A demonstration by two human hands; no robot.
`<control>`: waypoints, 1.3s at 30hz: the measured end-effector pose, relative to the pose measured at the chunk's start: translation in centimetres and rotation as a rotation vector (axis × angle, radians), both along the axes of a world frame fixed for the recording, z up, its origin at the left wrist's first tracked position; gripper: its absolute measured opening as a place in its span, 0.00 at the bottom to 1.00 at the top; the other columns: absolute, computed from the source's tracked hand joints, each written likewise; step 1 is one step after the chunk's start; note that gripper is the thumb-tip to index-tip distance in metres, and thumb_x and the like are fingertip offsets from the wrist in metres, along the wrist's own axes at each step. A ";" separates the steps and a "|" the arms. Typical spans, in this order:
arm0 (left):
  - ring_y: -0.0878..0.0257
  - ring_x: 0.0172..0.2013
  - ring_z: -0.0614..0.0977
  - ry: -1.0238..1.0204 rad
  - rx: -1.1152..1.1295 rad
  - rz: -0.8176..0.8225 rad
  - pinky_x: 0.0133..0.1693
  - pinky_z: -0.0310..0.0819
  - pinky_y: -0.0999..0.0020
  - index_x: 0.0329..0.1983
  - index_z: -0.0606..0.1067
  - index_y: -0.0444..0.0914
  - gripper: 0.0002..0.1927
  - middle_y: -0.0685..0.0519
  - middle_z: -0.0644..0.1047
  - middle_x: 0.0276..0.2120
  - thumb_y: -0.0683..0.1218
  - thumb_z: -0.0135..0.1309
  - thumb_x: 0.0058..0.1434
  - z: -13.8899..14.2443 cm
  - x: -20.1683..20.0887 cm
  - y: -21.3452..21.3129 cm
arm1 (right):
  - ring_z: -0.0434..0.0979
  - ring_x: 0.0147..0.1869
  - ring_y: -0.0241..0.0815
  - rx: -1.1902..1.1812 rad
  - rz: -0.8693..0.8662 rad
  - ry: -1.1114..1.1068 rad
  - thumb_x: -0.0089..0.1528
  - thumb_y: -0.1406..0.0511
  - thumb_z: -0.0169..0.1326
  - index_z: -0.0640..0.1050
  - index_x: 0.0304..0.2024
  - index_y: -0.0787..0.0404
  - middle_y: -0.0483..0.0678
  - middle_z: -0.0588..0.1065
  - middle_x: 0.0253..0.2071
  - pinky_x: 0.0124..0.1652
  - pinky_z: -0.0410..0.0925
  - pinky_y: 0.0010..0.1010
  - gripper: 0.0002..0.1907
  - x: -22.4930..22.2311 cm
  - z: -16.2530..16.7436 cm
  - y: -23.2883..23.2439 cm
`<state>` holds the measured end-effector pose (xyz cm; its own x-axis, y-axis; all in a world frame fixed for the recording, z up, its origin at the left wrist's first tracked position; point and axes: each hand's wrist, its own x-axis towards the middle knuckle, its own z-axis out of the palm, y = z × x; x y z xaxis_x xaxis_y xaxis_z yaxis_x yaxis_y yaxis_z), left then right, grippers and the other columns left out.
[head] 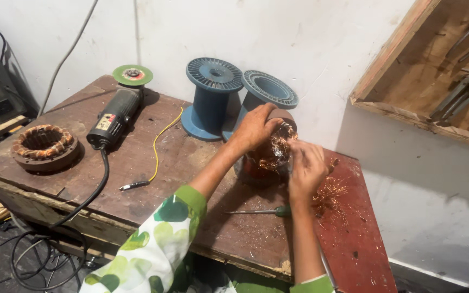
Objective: The person removes copper wire from a motor stator using a screwdriver and their hands. They then use scissors to cut remaining wire strands and continue pulling out copper wire by hand.
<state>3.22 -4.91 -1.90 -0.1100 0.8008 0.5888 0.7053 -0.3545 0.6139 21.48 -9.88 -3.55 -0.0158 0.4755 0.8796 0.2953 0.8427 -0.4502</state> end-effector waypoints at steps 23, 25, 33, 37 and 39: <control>0.49 0.59 0.76 0.035 -0.118 0.044 0.60 0.69 0.53 0.64 0.67 0.36 0.31 0.42 0.76 0.56 0.61 0.49 0.66 0.8 1.0 0.9 | 0.73 0.41 0.33 -0.549 0.162 -0.070 0.59 0.53 0.64 0.78 0.42 0.55 0.41 0.64 0.43 0.38 0.73 0.23 0.17 2.8 -1.0 2.9; 0.49 0.59 0.76 0.011 -0.113 0.056 0.60 0.69 0.53 0.64 0.67 0.36 0.31 0.42 0.76 0.56 0.60 0.49 0.66 0.7 1.1 0.9 | 0.71 0.39 0.33 -0.623 0.358 0.091 0.59 0.52 0.64 0.76 0.44 0.55 0.40 0.66 0.40 0.38 0.71 0.23 0.19 2.2 -2.6 3.2; 0.53 0.59 0.76 -0.054 -0.183 0.061 0.60 0.68 0.54 0.64 0.67 0.38 0.28 0.46 0.75 0.57 0.58 0.47 0.67 0.7 1.0 0.6 | 0.74 0.38 0.37 -0.889 0.527 0.125 0.58 0.52 0.63 0.40 0.74 0.51 0.41 0.73 0.33 0.53 0.73 0.34 0.56 1.9 -4.9 -1.2; 0.50 0.59 0.77 0.039 -0.072 0.034 0.61 0.70 0.54 0.63 0.68 0.37 0.27 0.44 0.76 0.56 0.58 0.47 0.69 0.3 0.7 0.4 | 0.78 0.40 0.35 -0.946 0.402 -0.149 0.55 0.59 0.63 0.41 0.77 0.49 0.42 0.76 0.32 0.49 0.72 0.31 0.57 0.5 -6.1 -5.3; 0.50 0.59 0.77 0.053 -0.043 0.001 0.61 0.69 0.52 0.65 0.66 0.37 0.28 0.44 0.75 0.58 0.59 0.45 0.69 0.1 0.2 0.1 | 0.75 0.36 0.37 -0.850 0.344 -0.205 0.56 0.62 0.60 0.44 0.77 0.49 0.42 0.73 0.30 0.40 0.75 0.34 0.54 0.4 -6.2 -5.7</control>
